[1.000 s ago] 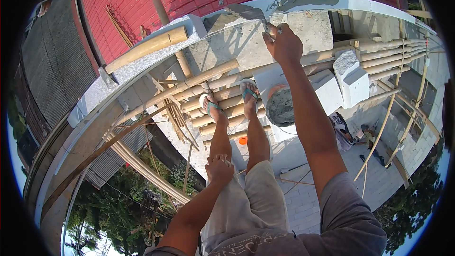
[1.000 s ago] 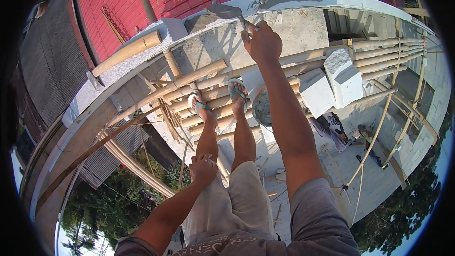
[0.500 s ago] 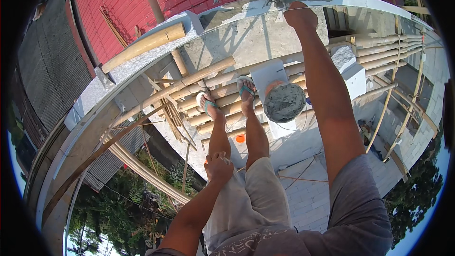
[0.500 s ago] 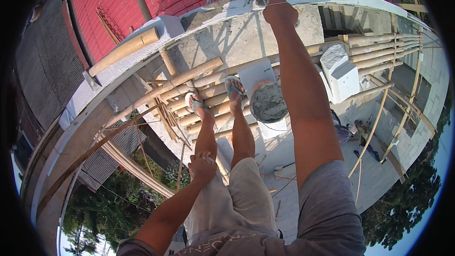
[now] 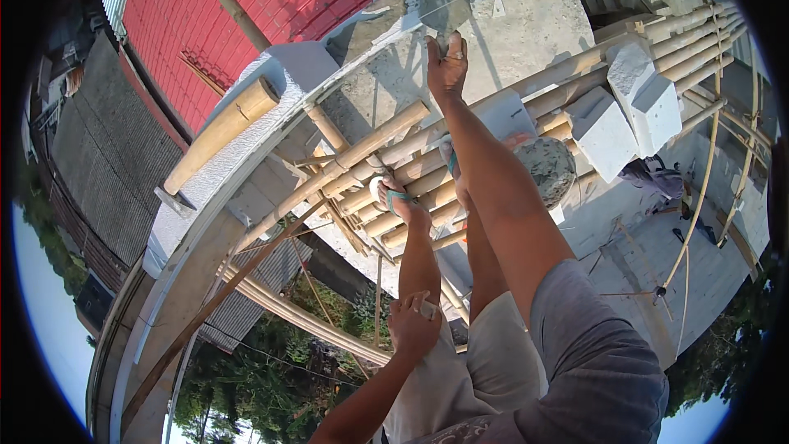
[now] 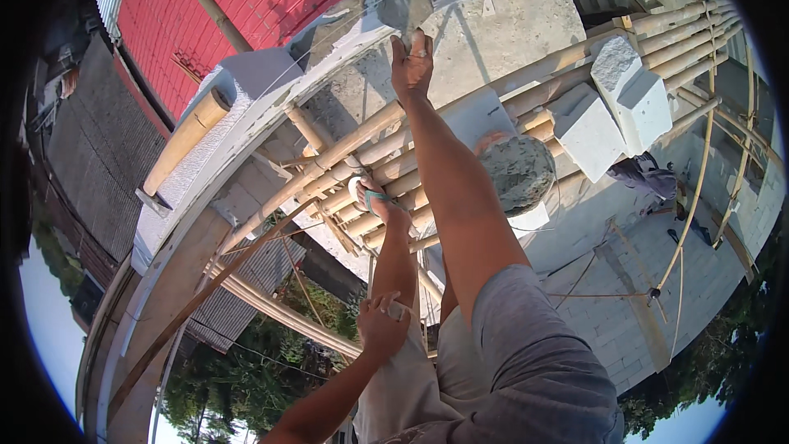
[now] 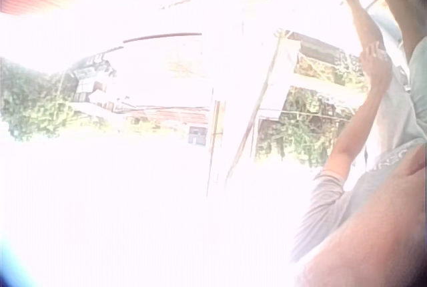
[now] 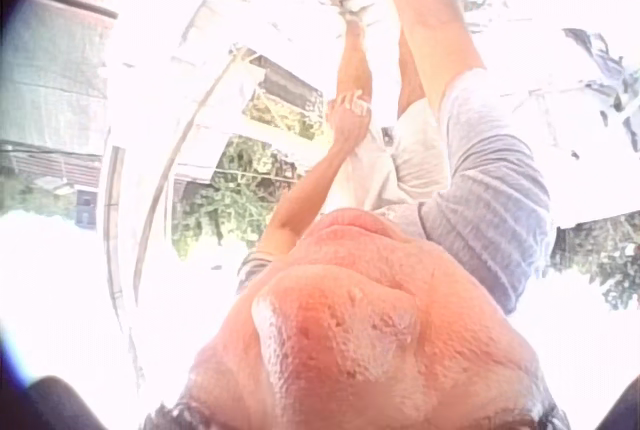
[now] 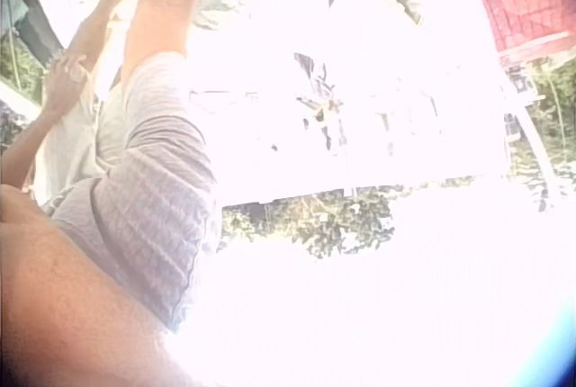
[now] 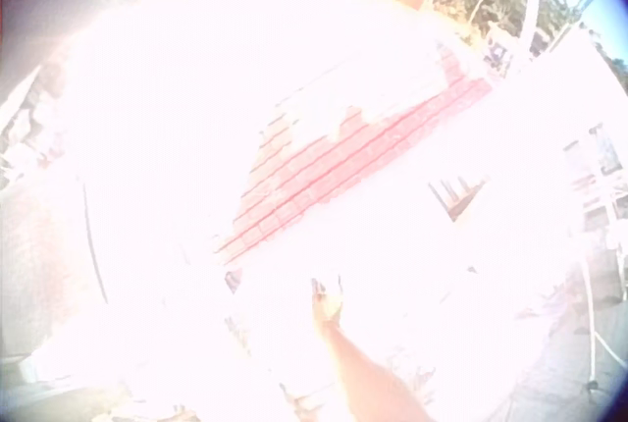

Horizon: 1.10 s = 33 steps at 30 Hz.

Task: The person applies mortar to the edge of a curved wall using a trowel and then positions a white stone slab on top of the mortar, pressing it into place.

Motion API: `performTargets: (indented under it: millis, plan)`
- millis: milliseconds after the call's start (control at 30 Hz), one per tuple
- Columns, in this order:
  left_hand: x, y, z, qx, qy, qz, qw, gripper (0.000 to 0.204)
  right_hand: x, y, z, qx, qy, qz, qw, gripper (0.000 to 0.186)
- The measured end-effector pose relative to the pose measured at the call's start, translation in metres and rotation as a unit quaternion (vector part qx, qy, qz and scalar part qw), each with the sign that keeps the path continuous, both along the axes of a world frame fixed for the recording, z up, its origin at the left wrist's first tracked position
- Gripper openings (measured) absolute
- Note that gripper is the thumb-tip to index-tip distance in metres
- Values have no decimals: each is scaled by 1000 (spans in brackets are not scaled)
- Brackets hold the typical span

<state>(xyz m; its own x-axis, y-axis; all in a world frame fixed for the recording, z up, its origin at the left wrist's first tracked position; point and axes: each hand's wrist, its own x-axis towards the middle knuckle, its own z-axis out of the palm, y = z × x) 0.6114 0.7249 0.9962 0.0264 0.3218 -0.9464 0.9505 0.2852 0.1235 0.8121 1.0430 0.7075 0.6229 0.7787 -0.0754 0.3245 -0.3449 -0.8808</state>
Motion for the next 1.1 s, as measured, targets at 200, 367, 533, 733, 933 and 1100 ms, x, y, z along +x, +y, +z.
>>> performTargets:
  millis: [200,367,533,733,933,1100]
  plan:
    - [-2,8,5,57,-20,33,998,46,-43,-81,-28,-152,-42,27,987,47]
    - [-3,9,-3,29,11,-23,999,48,-18,-190,19,-220,-119,170,953,40]
    - [-4,11,-5,15,9,-36,999,51,7,-206,90,-216,-50,79,972,41]
    - [3,15,4,-4,35,-82,996,49,52,-183,193,-355,247,13,901,35]
    - [-4,18,-6,-1,32,-86,996,52,83,-99,118,-165,80,-68,981,39]
    - [-13,18,-12,44,-24,-57,997,49,153,44,32,-130,-103,-157,974,46]
